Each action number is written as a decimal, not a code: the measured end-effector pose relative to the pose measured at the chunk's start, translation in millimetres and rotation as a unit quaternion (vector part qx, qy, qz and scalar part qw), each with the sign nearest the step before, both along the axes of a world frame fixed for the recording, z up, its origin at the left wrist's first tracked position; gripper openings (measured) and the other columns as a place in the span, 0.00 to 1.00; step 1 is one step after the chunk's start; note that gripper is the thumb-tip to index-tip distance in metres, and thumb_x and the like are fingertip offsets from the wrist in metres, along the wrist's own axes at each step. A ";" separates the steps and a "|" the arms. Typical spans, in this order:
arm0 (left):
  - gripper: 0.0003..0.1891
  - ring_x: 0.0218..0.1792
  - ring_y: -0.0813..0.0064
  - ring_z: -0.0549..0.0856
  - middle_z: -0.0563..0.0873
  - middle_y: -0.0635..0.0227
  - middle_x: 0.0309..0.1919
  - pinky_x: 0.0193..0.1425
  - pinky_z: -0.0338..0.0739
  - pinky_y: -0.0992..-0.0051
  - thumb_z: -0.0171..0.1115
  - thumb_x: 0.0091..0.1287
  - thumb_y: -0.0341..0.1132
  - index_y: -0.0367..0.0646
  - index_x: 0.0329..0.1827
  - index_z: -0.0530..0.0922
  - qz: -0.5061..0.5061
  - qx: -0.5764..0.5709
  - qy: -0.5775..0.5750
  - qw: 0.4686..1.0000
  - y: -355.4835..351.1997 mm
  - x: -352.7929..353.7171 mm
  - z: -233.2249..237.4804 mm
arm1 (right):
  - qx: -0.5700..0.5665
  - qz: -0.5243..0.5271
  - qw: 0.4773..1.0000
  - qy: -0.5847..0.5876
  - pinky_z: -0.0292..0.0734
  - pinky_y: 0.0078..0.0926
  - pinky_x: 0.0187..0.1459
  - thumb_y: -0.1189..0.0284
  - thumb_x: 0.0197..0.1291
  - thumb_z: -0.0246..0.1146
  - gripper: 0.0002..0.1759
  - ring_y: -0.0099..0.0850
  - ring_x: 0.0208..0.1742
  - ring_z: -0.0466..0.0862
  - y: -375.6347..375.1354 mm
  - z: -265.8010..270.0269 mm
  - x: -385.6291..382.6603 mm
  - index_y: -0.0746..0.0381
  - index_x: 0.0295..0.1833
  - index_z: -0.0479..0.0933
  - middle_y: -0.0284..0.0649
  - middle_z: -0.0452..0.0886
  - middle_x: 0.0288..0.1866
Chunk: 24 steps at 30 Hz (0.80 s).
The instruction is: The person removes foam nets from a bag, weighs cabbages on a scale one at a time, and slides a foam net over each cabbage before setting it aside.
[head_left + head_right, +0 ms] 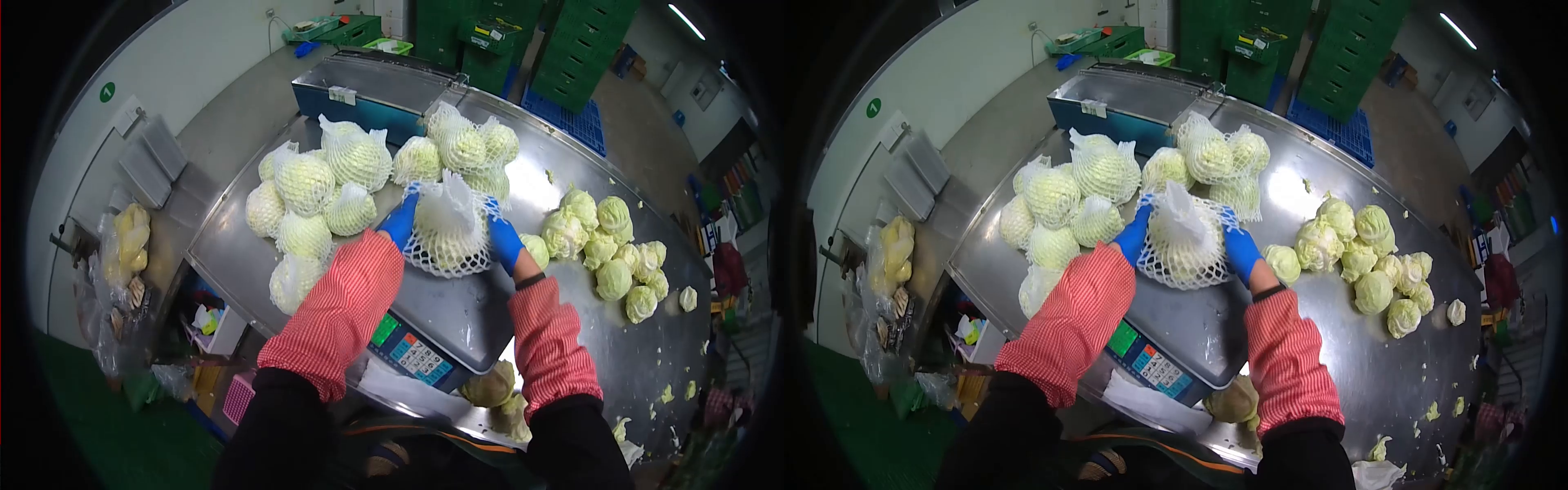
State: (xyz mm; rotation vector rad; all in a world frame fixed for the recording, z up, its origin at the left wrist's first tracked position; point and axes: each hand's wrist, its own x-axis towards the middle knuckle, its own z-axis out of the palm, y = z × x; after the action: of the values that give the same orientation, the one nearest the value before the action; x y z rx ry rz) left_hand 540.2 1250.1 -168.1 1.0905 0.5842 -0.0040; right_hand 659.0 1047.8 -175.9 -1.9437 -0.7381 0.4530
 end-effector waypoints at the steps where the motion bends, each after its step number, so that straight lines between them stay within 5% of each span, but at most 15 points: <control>1: 0.36 0.58 0.64 0.77 0.77 0.57 0.57 0.61 0.71 0.68 0.37 0.68 0.63 0.40 0.66 0.64 0.015 -0.073 -0.033 0.997 -10.0 -10.0 11.9 | -0.005 0.001 1.000 0.008 0.55 0.27 0.67 0.65 0.71 0.39 0.25 0.36 0.69 0.64 -7.2 -0.6 -0.2 0.68 0.67 0.60 0.47 0.64 0.68; 3: 0.34 0.57 0.64 0.77 0.78 0.58 0.56 0.62 0.71 0.67 0.38 0.69 0.61 0.40 0.64 0.66 0.014 -0.196 -0.101 0.975 -22.3 -30.5 26.3 | 0.006 -0.006 1.000 0.015 0.57 0.27 0.67 0.67 0.70 0.39 0.24 0.35 0.68 0.64 -24.8 14.5 -15.7 0.67 0.66 0.62 0.44 0.66 0.67; 4: 0.31 0.55 0.65 0.78 0.79 0.59 0.54 0.61 0.72 0.66 0.40 0.70 0.59 0.41 0.62 0.69 -0.003 -0.245 -0.134 0.960 -23.8 -41.9 28.8 | -0.031 0.032 0.980 -0.196 0.61 0.29 0.65 0.71 0.67 0.42 0.21 0.40 0.65 0.69 -42.3 10.8 -24.1 0.68 0.62 0.67 0.48 0.70 0.63; 6: 0.26 0.52 0.66 0.80 0.81 0.60 0.50 0.59 0.73 0.66 0.43 0.71 0.54 0.41 0.58 0.72 -0.019 -0.302 -0.175 0.937 -34.3 -58.6 36.0 | -0.101 0.055 0.960 -0.257 0.63 0.33 0.65 0.74 0.61 0.48 0.20 0.46 0.62 0.72 -66.3 30.3 -51.4 0.68 0.58 0.70 0.53 0.72 0.60; 9: 0.18 0.46 0.70 0.82 0.83 0.63 0.46 0.54 0.77 0.70 0.50 0.70 0.46 0.41 0.50 0.76 -0.002 -0.311 -0.177 0.934 -59.4 -72.8 18.1 | 0.048 0.080 0.995 0.019 0.64 0.30 0.64 0.74 0.66 0.47 0.20 0.40 0.63 0.70 -98.7 -2.8 -92.0 0.68 0.62 0.66 0.48 0.71 0.62; 10: 0.17 0.45 0.70 0.83 0.83 0.63 0.44 0.53 0.77 0.70 0.50 0.70 0.44 0.41 0.48 0.77 -0.036 -0.303 -0.144 0.941 -61.1 -74.3 19.2 | 0.188 0.062 0.937 0.288 0.64 0.30 0.64 0.72 0.68 0.48 0.21 0.37 0.63 0.70 -95.7 7.6 -111.6 0.66 0.64 0.64 0.45 0.71 0.63; 12: 0.14 0.43 0.70 0.84 0.84 0.63 0.42 0.52 0.78 0.71 0.51 0.69 0.41 0.40 0.46 0.78 -0.104 -0.288 -0.076 0.949 -66.1 -80.0 27.5 | 0.295 0.026 0.798 0.525 0.65 0.33 0.64 0.66 0.69 0.48 0.23 0.35 0.63 0.71 -101.1 11.4 -133.6 0.65 0.66 0.63 0.44 0.71 0.63; 13: 0.12 0.41 0.70 0.84 0.85 0.63 0.40 0.50 0.78 0.73 0.52 0.67 0.37 0.40 0.46 0.78 -0.090 -0.228 0.009 0.969 -72.1 -85.0 63.9 | 0.320 0.020 0.772 0.548 0.66 0.33 0.64 0.64 0.70 0.47 0.24 0.35 0.62 0.71 -100.2 14.1 -143.1 0.65 0.66 0.62 0.44 0.71 0.63; 16: 0.12 0.41 0.71 0.84 0.85 0.63 0.41 0.51 0.78 0.73 0.51 0.67 0.36 0.39 0.47 0.78 -0.185 -0.260 -0.125 0.939 -70.2 -102.3 64.7 | 0.375 -0.004 0.706 0.601 0.67 0.35 0.63 0.59 0.70 0.44 0.26 0.35 0.61 0.73 -92.4 28.3 -171.0 0.64 0.66 0.62 0.44 0.71 0.63; 19: 0.16 0.45 0.72 0.82 0.83 0.62 0.48 0.53 0.76 0.72 0.53 0.67 0.41 0.41 0.52 0.76 -0.102 -0.349 -0.092 0.927 -85.5 -128.2 48.1 | 0.379 -0.010 0.673 0.636 0.67 0.36 0.64 0.56 0.70 0.44 0.28 0.34 0.61 0.73 -79.9 32.3 -172.5 0.62 0.67 0.61 0.43 0.70 0.64; 21: 0.19 0.53 0.72 0.78 0.79 0.62 0.53 0.60 0.71 0.73 0.53 0.68 0.38 0.40 0.60 0.70 -0.030 -0.376 -0.040 0.925 -80.4 -148.7 53.8 | 0.345 -0.003 0.737 0.581 0.67 0.35 0.64 0.55 0.70 0.43 0.28 0.34 0.61 0.74 -72.3 18.6 -179.2 0.62 0.68 0.61 0.43 0.70 0.64; 22: 0.19 0.53 0.73 0.77 0.78 0.63 0.53 0.60 0.71 0.73 0.53 0.68 0.35 0.41 0.62 0.69 0.010 -0.220 -0.044 0.974 -66.3 -155.9 29.5 | 0.328 0.005 0.767 0.551 0.67 0.35 0.64 0.55 0.70 0.43 0.28 0.34 0.61 0.74 -65.6 13.8 -180.9 0.61 0.68 0.61 0.43 0.70 0.64; 23: 0.20 0.53 0.73 0.77 0.78 0.64 0.53 0.60 0.71 0.73 0.53 0.68 0.33 0.41 0.63 0.68 0.051 -0.058 -0.045 0.996 -48.3 -161.1 -16.6 | 0.348 -0.006 0.722 0.598 0.66 0.34 0.64 0.57 0.71 0.42 0.27 0.34 0.60 0.74 -56.9 9.3 -184.9 0.63 0.67 0.61 0.42 0.71 0.63; 24: 0.21 0.54 0.74 0.76 0.77 0.65 0.54 0.60 0.70 0.73 0.53 0.68 0.31 0.41 0.64 0.67 0.108 0.038 -0.075 0.991 -41.5 -176.2 -11.7 | 0.328 0.019 0.755 0.568 0.66 0.33 0.64 0.58 0.71 0.42 0.26 0.34 0.60 0.74 -46.7 15.4 -191.2 0.63 0.67 0.61 0.42 0.71 0.63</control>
State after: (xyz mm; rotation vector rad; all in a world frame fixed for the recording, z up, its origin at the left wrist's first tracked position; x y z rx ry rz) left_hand 364.0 1208.6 -179.8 1.0856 0.5673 0.2874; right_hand 467.8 1001.0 -160.5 -0.7143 -0.0632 1.0814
